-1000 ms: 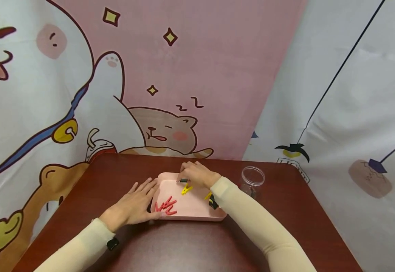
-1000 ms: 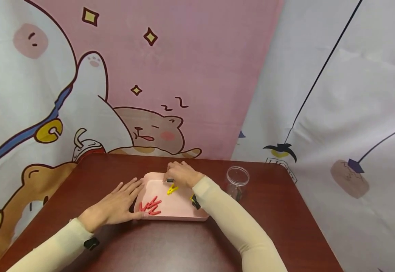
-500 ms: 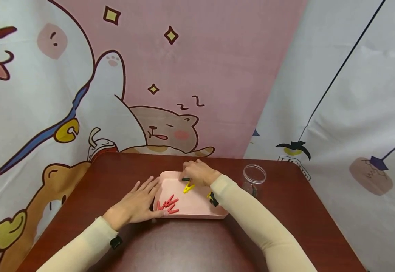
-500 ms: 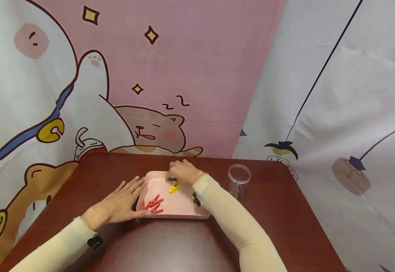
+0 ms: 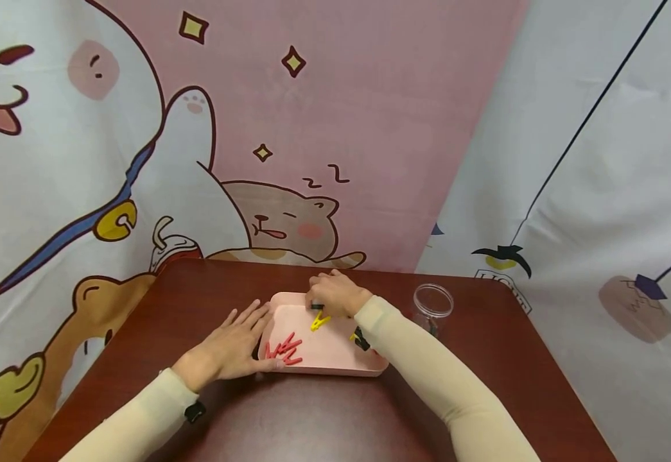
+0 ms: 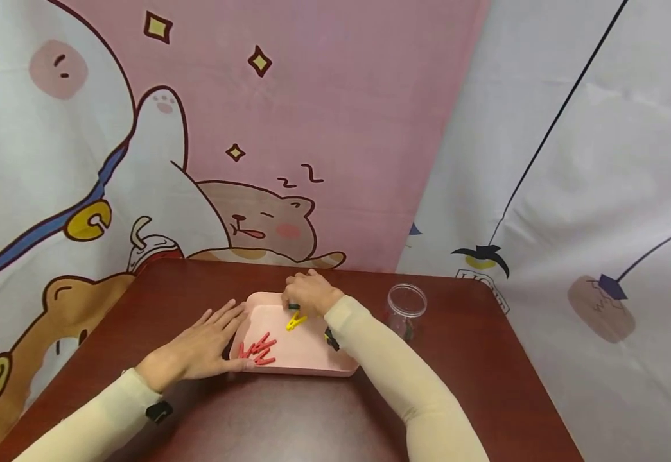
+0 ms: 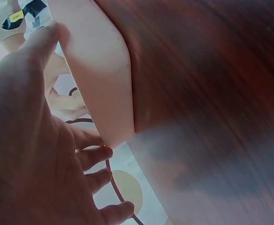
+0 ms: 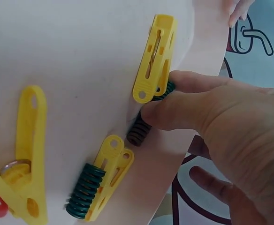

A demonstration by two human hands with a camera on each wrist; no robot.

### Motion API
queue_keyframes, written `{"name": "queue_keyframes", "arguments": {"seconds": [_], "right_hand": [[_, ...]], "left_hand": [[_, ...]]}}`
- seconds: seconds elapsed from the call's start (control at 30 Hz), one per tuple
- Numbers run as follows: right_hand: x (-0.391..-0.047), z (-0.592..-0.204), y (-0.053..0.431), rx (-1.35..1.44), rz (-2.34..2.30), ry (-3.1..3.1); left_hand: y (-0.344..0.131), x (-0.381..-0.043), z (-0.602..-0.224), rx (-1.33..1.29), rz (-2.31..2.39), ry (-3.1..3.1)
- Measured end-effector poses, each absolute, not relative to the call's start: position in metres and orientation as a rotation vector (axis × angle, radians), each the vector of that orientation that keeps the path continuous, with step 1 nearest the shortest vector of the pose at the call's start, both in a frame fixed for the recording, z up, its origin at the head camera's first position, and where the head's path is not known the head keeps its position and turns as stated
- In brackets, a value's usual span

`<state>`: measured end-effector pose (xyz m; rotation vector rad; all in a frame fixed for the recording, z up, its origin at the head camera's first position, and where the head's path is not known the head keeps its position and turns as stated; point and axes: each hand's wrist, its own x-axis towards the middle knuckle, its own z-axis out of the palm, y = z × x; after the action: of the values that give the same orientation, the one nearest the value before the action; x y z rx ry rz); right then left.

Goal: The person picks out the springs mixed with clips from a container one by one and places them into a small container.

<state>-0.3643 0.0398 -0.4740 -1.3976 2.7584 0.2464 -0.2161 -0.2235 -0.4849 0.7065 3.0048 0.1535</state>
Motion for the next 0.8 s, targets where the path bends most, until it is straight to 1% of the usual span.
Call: {"name": "queue_keyframes", "arguments": {"seconds": [0.4, 0.8], "right_hand": [[-0.359, -0.473, 0.046, -1.386, 0.211, 2.797], [-0.363, -0.475, 0.051, -1.366, 0.204, 2.833]], "left_hand": [[-0.223, -0.216, -0.485, 0.696, 0.159, 3.003], [-0.225, -0.217, -0.489, 0.684, 0.164, 3.014]]}}
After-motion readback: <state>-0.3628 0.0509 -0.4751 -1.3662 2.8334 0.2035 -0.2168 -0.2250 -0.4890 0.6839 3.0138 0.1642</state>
